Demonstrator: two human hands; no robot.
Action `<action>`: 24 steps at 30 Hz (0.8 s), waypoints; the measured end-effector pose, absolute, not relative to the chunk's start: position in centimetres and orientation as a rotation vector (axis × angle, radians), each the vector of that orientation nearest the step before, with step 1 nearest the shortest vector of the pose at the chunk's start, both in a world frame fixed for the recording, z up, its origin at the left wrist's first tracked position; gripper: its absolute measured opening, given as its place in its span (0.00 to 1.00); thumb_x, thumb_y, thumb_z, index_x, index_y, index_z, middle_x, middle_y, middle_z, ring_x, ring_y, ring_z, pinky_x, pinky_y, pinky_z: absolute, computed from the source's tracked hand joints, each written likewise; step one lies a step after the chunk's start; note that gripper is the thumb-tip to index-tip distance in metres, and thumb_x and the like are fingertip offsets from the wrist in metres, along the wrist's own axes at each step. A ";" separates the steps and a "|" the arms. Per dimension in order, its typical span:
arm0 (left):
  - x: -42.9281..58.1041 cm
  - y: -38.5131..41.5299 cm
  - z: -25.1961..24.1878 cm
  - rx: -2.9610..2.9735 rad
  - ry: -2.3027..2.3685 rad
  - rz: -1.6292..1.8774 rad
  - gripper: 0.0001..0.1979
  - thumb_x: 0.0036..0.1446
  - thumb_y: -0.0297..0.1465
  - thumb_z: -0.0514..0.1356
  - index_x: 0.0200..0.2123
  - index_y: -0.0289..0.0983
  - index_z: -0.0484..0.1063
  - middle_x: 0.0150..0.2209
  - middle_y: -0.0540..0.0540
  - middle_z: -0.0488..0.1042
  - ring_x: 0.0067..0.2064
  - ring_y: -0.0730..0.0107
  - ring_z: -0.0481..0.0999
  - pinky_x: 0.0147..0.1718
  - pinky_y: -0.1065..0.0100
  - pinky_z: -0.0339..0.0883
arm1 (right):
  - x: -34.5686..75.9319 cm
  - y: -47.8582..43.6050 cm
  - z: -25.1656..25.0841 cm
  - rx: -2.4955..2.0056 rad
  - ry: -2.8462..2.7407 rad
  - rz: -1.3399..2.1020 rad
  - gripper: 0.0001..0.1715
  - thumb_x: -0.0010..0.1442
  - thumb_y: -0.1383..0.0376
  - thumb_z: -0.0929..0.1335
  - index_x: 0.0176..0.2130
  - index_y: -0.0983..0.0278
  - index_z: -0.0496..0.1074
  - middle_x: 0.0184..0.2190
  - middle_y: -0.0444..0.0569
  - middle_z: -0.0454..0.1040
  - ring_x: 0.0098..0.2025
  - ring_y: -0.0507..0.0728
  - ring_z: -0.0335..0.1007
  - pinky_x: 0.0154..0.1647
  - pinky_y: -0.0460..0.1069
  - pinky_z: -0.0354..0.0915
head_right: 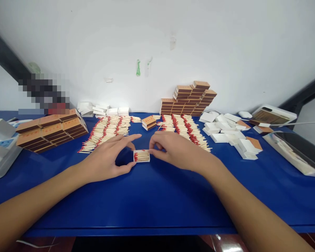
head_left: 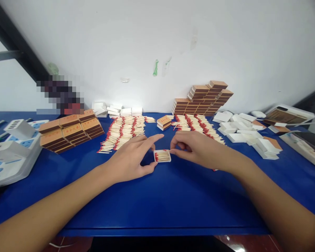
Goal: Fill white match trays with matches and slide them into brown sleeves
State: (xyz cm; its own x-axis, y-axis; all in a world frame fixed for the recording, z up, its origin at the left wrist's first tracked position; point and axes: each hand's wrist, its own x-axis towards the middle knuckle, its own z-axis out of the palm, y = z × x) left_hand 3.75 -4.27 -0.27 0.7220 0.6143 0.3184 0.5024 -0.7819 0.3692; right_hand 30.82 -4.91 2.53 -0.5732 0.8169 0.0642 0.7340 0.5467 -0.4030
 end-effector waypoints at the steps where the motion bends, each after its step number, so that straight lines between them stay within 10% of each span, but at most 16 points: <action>1: 3.8 -4.3 -0.3 2.670 0.884 0.630 0.38 0.63 0.31 0.65 0.72 0.44 0.55 0.50 0.47 0.79 0.54 0.56 0.76 0.55 0.54 0.73 | 30.2 -5.3 2.3 -1.271 -2.553 0.467 0.10 0.72 0.59 0.67 0.39 0.60 0.73 0.35 0.46 0.75 0.34 0.55 0.68 0.35 0.50 0.59; 24: 3.7 -4.3 -0.2 2.677 0.875 0.619 0.37 0.64 0.31 0.65 0.72 0.43 0.55 0.49 0.48 0.79 0.52 0.58 0.76 0.55 0.55 0.72 | 36.4 -0.9 1.2 -1.490 -2.460 0.249 0.11 0.65 0.60 0.67 0.37 0.59 0.80 0.31 0.49 0.78 0.31 0.57 0.70 0.33 0.51 0.59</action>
